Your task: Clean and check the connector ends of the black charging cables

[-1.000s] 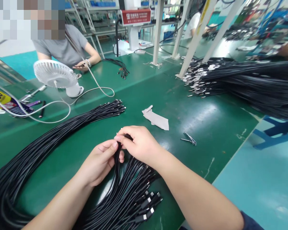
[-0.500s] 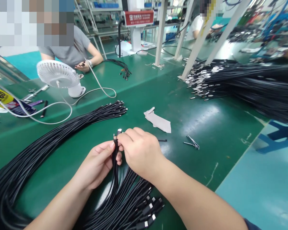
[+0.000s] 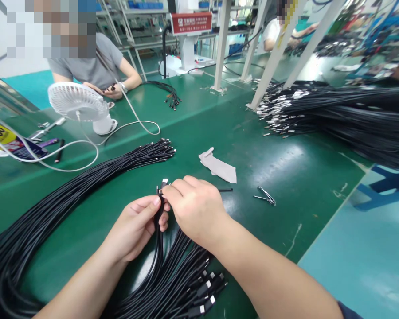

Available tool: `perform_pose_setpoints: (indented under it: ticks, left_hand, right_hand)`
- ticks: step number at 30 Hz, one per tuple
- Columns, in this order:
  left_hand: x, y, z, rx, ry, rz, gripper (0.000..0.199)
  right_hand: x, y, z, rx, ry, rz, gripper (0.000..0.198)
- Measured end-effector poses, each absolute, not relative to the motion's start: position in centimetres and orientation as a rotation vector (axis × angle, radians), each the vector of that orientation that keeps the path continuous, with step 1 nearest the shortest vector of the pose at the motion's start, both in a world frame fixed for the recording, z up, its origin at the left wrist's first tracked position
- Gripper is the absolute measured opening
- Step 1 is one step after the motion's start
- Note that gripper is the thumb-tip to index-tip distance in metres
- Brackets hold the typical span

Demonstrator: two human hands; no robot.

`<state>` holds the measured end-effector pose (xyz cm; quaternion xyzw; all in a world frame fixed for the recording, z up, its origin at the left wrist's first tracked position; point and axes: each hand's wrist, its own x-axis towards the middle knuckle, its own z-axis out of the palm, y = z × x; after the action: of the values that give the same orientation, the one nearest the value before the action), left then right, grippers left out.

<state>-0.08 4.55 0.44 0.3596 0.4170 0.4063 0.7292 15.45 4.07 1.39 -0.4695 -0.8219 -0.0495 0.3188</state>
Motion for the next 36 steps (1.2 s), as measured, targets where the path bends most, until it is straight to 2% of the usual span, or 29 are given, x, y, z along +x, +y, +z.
perform_pose_setpoints:
  ticks: [36]
  left_hand:
    - [-0.34, 4.74, -0.05, 0.690, 0.898, 0.875, 0.021]
  right_hand:
    - [16.12, 4.00, 1.66, -1.293, -2.236, -0.172, 0.026]
